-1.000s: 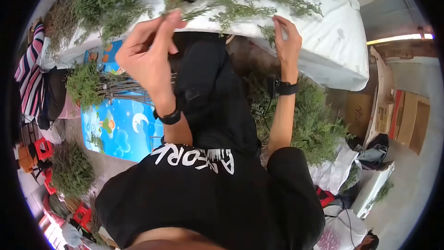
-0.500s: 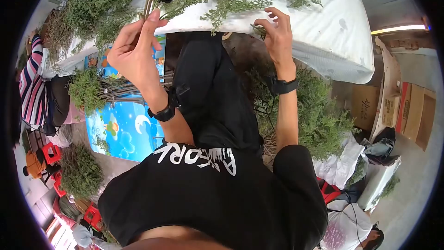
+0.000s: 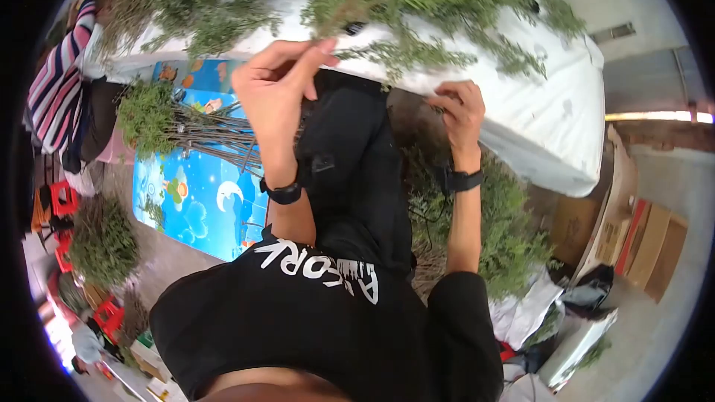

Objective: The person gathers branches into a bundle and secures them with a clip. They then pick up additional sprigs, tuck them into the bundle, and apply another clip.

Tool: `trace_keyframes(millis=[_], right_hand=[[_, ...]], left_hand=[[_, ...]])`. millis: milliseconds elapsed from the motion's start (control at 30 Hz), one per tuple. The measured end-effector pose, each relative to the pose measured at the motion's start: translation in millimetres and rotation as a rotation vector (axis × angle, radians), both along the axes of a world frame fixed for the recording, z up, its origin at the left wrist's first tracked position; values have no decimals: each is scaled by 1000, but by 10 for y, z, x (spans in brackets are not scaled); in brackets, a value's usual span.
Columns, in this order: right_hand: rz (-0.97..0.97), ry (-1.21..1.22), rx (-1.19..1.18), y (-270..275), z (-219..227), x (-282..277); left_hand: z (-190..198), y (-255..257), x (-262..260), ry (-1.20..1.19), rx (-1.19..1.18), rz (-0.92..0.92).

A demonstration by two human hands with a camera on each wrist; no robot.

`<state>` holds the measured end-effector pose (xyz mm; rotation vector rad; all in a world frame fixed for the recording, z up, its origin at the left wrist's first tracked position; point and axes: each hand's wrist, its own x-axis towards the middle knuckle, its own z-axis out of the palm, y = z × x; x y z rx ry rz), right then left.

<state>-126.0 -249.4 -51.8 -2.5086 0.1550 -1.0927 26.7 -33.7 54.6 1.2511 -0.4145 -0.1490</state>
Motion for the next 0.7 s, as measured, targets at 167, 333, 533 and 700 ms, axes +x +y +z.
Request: trace_keyframes(millis=[167,333,533,700], right_hand=[[-88,-9,127,98,-13,51],[-152,-182,760,359,345,-67],[-63,-179,1226,685,1151,18],[115,-333,1302,912,1803,-67]], left_hand=[[63,101,42,44,50,-147],[66,203,79,73,-45,-238],[92,194,35,74,-146,-242],[98,243,35,47,-112,-233]])
